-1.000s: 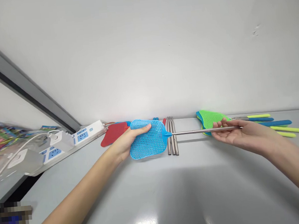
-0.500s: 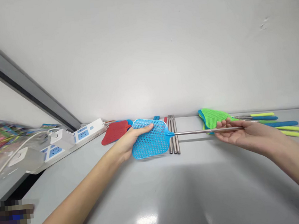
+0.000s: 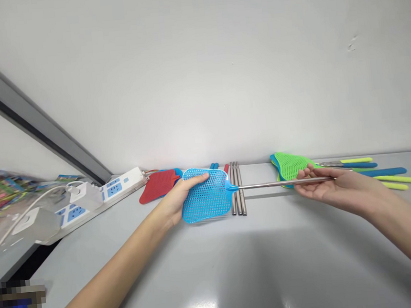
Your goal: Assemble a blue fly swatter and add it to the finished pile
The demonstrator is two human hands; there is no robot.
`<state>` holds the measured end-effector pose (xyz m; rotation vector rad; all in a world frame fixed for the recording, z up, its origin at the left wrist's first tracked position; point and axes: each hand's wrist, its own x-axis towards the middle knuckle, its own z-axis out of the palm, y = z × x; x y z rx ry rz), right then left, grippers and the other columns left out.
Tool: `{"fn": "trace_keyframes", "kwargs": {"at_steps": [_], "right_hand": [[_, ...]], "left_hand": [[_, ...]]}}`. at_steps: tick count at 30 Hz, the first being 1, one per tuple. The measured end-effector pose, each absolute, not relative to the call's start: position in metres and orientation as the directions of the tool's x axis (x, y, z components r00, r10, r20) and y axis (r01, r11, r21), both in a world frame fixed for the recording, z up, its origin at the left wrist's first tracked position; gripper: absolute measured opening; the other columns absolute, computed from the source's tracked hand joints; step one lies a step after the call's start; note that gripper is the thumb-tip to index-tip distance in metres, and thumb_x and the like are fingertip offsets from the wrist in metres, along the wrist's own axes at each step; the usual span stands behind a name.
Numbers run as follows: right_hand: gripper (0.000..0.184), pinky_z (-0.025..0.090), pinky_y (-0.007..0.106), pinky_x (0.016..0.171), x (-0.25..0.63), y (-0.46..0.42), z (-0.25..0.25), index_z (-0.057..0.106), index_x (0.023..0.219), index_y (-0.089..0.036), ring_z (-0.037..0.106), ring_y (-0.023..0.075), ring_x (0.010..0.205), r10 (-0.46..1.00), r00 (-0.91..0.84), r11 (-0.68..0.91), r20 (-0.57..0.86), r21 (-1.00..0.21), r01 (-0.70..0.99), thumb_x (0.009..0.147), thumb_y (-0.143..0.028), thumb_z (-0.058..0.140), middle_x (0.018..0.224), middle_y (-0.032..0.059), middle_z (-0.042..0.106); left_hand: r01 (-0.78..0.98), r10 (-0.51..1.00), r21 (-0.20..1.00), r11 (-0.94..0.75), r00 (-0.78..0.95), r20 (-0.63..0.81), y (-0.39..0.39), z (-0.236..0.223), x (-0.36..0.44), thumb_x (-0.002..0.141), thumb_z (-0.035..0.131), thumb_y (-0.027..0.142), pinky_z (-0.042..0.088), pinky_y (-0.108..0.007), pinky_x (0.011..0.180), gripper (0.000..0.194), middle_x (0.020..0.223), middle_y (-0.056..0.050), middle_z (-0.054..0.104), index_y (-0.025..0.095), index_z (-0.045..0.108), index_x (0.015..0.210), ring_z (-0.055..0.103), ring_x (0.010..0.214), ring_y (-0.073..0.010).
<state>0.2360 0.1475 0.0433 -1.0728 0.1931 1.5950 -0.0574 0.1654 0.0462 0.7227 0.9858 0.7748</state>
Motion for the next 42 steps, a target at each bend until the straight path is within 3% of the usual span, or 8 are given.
{"fn": "trace_keyframes", "kwargs": {"at_steps": [14,27,37,42], "right_hand": [[0.016,0.049,0.04,0.06,0.232,0.148,0.043,0.046,0.078,-0.017,0.055,0.0135,0.066,0.689,0.088,-0.347,-0.72,-0.434,-0.831,0.081,-0.009,0.032,0.072,0.0029,0.051],[0.015,0.051,0.035,0.059,0.227,0.148,0.04,0.045,0.076,-0.015,0.052,0.0112,0.063,0.692,0.069,-0.304,-0.719,-0.376,-0.876,0.079,-0.008,0.033,0.07,0.0029,0.048],[0.019,0.051,0.037,0.068,0.219,0.142,0.039,0.048,0.079,-0.014,0.056,0.0162,0.075,0.807,-0.01,-0.362,-0.591,-0.482,-0.798,0.072,-0.004,0.033,0.079,0.0084,0.05],[0.017,0.05,0.035,0.072,0.203,0.132,0.039,0.05,0.077,-0.012,0.055,0.0159,0.073,0.891,0.072,-0.249,-0.448,-0.614,-0.749,0.067,-0.006,0.037,0.074,0.0072,0.05]], "left_hand": [[-0.237,0.813,0.789,0.568,0.314,-0.491,0.166,0.044,-0.057,0.066,0.061,0.029,0.048,-0.037,0.073,0.036,0.088,-0.007,0.065,0.018,0.058,0.099,0.061,0.079,-0.0225],[-0.24,0.818,0.792,0.562,0.306,-0.488,0.166,0.042,-0.058,0.065,0.062,0.03,0.048,-0.039,0.076,0.03,0.09,-0.008,0.065,0.016,0.06,0.092,0.061,0.081,-0.0236],[-0.173,0.884,0.88,0.442,0.249,-0.395,0.163,0.044,-0.058,0.066,0.061,0.032,0.049,-0.038,0.074,0.028,0.089,-0.007,0.065,0.017,0.059,0.09,0.062,0.077,-0.0218],[-0.145,0.883,0.895,0.421,0.292,-0.368,0.159,0.048,-0.056,0.066,0.061,0.031,0.049,-0.038,0.074,0.03,0.09,-0.008,0.065,0.018,0.059,0.093,0.061,0.079,-0.0219]]}}
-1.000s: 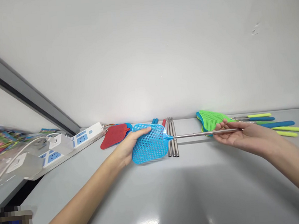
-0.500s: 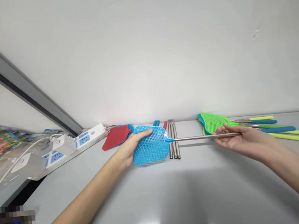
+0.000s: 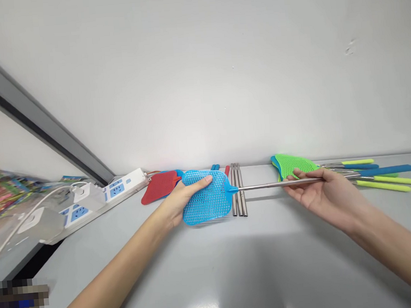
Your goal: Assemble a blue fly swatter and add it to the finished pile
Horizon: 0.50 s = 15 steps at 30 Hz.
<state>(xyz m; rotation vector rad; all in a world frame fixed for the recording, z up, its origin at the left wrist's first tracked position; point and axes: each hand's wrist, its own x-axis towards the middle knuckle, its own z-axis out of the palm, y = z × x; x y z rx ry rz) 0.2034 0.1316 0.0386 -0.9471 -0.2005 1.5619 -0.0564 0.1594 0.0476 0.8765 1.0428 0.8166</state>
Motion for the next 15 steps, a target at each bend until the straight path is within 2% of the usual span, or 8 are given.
{"fn": "trace_keyframes", "kwargs": {"at_steps": [4,8,11,15], "right_hand": [[0.021,0.05,0.038,0.066,0.189,0.12,0.04,0.055,0.076,-0.011,0.052,0.0167,0.068,0.963,-0.005,-0.216,-0.268,-0.764,-0.608,0.07,-0.012,0.035,0.078,0.0079,0.05],[0.024,0.049,0.036,0.054,0.185,0.115,0.044,0.057,0.07,-0.014,0.05,0.018,0.067,0.995,-0.059,-0.094,-0.075,-0.885,-0.455,0.072,-0.016,0.033,0.082,0.0071,0.049],[0.028,0.046,0.034,0.049,0.187,0.115,0.047,0.057,0.064,-0.013,0.049,0.0185,0.063,0.984,-0.163,-0.122,-0.067,-0.928,-0.353,0.074,-0.019,0.031,0.073,0.007,0.049],[0.038,0.043,0.032,0.054,0.188,0.114,0.052,0.053,0.051,-0.014,0.048,0.0171,0.058,0.958,-0.282,-0.114,-0.049,-0.969,-0.219,0.078,-0.025,0.028,0.058,0.0065,0.047]], "left_hand": [[-0.115,0.871,0.908,0.403,0.355,-0.341,0.155,0.051,-0.055,0.066,0.062,0.027,0.049,-0.036,0.074,0.027,0.092,-0.007,0.064,0.018,0.06,0.091,0.061,0.08,-0.0209],[-0.114,0.866,0.912,0.393,0.379,-0.326,0.153,0.054,-0.056,0.068,0.061,0.026,0.049,-0.035,0.073,0.023,0.095,-0.006,0.064,0.019,0.06,0.089,0.061,0.078,-0.02],[-0.079,0.843,0.917,0.392,0.429,-0.324,0.152,0.058,-0.057,0.065,0.063,0.022,0.049,-0.035,0.073,0.026,0.094,-0.007,0.064,0.018,0.06,0.09,0.061,0.08,-0.0211],[-0.06,0.836,0.927,0.372,0.455,-0.306,0.149,0.065,-0.058,0.064,0.064,0.02,0.05,-0.036,0.071,0.025,0.087,-0.006,0.066,0.018,0.061,0.089,0.061,0.079,-0.0216]]}}
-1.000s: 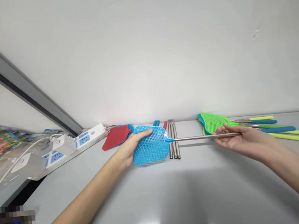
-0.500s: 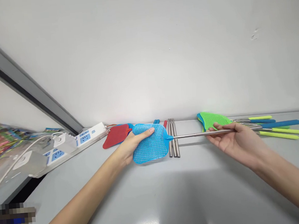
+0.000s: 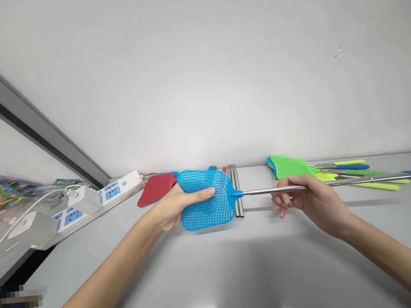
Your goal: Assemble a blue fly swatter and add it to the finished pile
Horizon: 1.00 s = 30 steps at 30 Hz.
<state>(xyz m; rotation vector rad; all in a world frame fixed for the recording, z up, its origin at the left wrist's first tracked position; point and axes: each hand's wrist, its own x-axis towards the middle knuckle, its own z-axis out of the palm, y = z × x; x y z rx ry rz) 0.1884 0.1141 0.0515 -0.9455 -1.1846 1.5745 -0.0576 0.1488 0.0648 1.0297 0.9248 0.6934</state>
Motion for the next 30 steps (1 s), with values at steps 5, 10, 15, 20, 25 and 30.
{"fn": "trace_keyframes", "kwargs": {"at_steps": [5,10,15,20,25,30], "right_hand": [[0.045,0.035,0.028,0.047,0.188,0.11,0.049,0.037,0.038,-0.017,0.043,0.0134,0.041,0.924,-0.378,-0.134,-0.053,-0.972,-0.191,0.08,-0.031,0.026,0.041,0.001,0.036],[0.043,0.025,0.026,0.041,0.186,0.108,0.037,0.026,0.038,-0.019,0.031,0.0096,0.031,0.936,-0.351,-0.082,-0.006,-0.976,-0.202,0.079,-0.031,0.027,0.035,-0.0038,0.022],[0.041,0.021,0.025,0.038,0.183,0.108,0.029,0.025,0.039,-0.019,0.026,0.0087,0.03,0.947,-0.321,-0.099,0.008,-0.944,-0.314,0.078,-0.029,0.028,0.035,-0.0046,0.019],[0.04,0.019,0.024,0.036,0.182,0.108,0.021,0.025,0.039,-0.02,0.021,0.0082,0.031,0.956,-0.294,-0.099,0.008,-0.931,-0.351,0.077,-0.029,0.029,0.034,-0.0045,0.02],[0.04,0.011,0.023,0.038,0.181,0.108,0.016,0.024,0.039,-0.019,0.017,0.0074,0.035,0.961,-0.278,-0.089,0.011,-0.934,-0.346,0.078,-0.03,0.03,0.036,-0.0047,0.017],[0.04,0.01,0.023,0.039,0.179,0.106,0.02,0.022,0.039,-0.019,0.016,0.007,0.035,0.969,-0.246,-0.097,-0.008,-0.93,-0.355,0.077,-0.03,0.03,0.036,-0.0046,0.015]], "left_hand": [[-0.025,0.876,0.953,0.301,0.402,-0.266,0.145,0.068,-0.058,0.063,0.065,0.021,0.05,-0.036,0.068,0.025,0.082,-0.007,0.066,0.017,0.062,0.088,0.061,0.076,-0.0225],[-0.022,0.883,0.947,0.321,0.369,-0.291,0.143,0.059,-0.056,0.062,0.065,0.023,0.049,-0.036,0.069,0.028,0.084,-0.008,0.066,0.016,0.061,0.089,0.061,0.076,-0.0225],[-0.037,0.876,0.935,0.353,0.365,-0.316,0.142,0.053,-0.054,0.062,0.065,0.022,0.05,-0.035,0.067,0.025,0.079,-0.006,0.067,0.017,0.061,0.086,0.062,0.073,-0.0216],[-0.063,0.87,0.923,0.38,0.362,-0.334,0.142,0.049,-0.051,0.061,0.066,0.023,0.05,-0.036,0.066,0.027,0.086,-0.008,0.066,0.017,0.061,0.087,0.062,0.075,-0.0234],[-0.051,0.89,0.938,0.342,0.337,-0.306,0.14,0.046,-0.048,0.06,0.067,0.023,0.05,-0.037,0.067,0.029,0.086,-0.007,0.066,0.017,0.061,0.087,0.061,0.076,-0.0238],[-0.053,0.914,0.958,0.282,0.319,-0.251,0.137,0.043,-0.045,0.061,0.066,0.023,0.051,-0.036,0.066,0.026,0.086,-0.006,0.066,0.018,0.061,0.086,0.062,0.075,-0.0226]]}}
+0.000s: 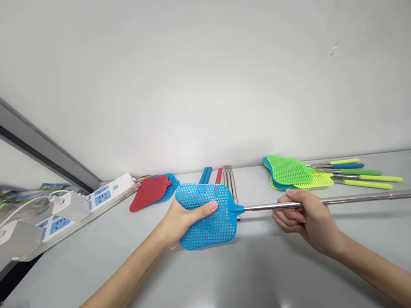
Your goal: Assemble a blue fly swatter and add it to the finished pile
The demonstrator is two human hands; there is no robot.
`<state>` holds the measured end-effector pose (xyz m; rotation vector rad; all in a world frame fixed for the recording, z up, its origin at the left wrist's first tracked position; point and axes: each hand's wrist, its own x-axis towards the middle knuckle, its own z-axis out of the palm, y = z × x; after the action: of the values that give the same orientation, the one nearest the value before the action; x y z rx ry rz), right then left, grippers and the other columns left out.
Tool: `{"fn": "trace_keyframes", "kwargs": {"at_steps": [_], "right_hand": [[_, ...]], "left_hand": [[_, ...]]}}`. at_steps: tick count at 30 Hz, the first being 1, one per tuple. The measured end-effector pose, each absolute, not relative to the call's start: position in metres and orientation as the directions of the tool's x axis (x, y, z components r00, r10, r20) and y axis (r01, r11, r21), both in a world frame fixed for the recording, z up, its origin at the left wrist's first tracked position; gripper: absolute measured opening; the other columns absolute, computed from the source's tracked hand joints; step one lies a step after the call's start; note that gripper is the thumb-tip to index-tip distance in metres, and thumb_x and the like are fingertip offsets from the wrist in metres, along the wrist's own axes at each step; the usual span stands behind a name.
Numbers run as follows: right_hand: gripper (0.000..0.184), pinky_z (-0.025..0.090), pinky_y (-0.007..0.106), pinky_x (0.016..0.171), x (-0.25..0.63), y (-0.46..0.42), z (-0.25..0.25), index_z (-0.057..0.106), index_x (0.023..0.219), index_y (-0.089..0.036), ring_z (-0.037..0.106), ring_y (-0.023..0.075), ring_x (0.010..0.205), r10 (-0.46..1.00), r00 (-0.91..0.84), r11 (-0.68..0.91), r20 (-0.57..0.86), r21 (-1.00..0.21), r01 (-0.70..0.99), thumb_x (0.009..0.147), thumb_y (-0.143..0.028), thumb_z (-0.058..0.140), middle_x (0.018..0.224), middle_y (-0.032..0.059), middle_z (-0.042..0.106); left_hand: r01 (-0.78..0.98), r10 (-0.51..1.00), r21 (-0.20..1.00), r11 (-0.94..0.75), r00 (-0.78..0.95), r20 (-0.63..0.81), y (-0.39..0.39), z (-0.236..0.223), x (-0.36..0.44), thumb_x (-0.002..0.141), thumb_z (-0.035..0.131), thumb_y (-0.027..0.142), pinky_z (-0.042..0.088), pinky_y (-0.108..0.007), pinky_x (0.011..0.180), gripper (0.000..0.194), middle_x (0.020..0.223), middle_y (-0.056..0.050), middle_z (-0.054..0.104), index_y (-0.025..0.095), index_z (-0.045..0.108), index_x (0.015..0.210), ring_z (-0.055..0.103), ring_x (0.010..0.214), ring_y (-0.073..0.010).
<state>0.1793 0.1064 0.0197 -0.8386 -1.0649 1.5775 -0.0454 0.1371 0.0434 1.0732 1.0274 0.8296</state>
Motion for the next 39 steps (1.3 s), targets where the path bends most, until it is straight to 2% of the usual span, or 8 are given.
{"fn": "trace_keyframes", "kwargs": {"at_steps": [6,15,21,31,39], "right_hand": [[0.04,0.009,0.023,0.038,0.175,0.103,0.023,0.023,0.039,-0.019,0.015,0.0068,0.036,0.964,-0.263,-0.142,-0.044,-0.919,-0.367,0.076,-0.031,0.032,0.037,-0.0045,0.017],[0.041,0.008,0.022,0.037,0.173,0.101,0.023,0.023,0.038,-0.019,0.015,0.0065,0.034,0.967,-0.248,-0.158,-0.055,-0.895,-0.417,0.075,-0.032,0.033,0.035,-0.0045,0.016],[0.041,0.008,0.023,0.037,0.17,0.1,0.019,0.024,0.037,-0.019,0.015,0.0065,0.034,0.969,-0.236,-0.163,-0.067,-0.896,-0.413,0.075,-0.033,0.034,0.035,-0.0042,0.017],[0.042,0.008,0.023,0.037,0.166,0.099,0.017,0.023,0.037,-0.019,0.015,0.0063,0.033,0.969,-0.238,-0.166,-0.07,-0.896,-0.413,0.075,-0.033,0.034,0.034,-0.004,0.017],[0.043,0.008,0.024,0.038,0.169,0.098,0.015,0.022,0.037,-0.019,0.015,0.0066,0.035,0.974,-0.219,-0.127,-0.059,-0.942,-0.31,0.075,-0.036,0.035,0.036,-0.0043,0.015]], "left_hand": [[-0.019,0.923,0.979,0.202,0.338,-0.184,0.132,0.045,-0.039,0.063,0.064,0.023,0.051,-0.035,0.066,0.02,0.078,-0.004,0.067,0.018,0.062,0.083,0.062,0.073,-0.0212],[0.065,0.947,0.992,0.112,0.294,-0.126,0.125,0.048,-0.035,0.064,0.064,0.025,0.051,-0.03,0.068,0.023,0.083,-0.004,0.067,0.017,0.062,0.085,0.062,0.076,-0.0201],[0.012,0.936,0.989,0.144,0.324,-0.14,0.122,0.044,-0.035,0.066,0.062,0.025,0.051,-0.031,0.07,0.027,0.085,-0.003,0.066,0.017,0.06,0.092,0.061,0.079,-0.0188],[-0.027,0.925,0.986,0.167,0.349,-0.147,0.121,0.042,-0.031,0.066,0.062,0.023,0.051,-0.031,0.069,0.024,0.085,-0.002,0.066,0.018,0.061,0.09,0.061,0.078,-0.0185],[-0.045,0.922,0.977,0.209,0.341,-0.181,0.119,0.035,-0.026,0.066,0.062,0.025,0.05,-0.032,0.07,0.025,0.09,-0.005,0.065,0.016,0.06,0.09,0.061,0.079,-0.0197]]}}
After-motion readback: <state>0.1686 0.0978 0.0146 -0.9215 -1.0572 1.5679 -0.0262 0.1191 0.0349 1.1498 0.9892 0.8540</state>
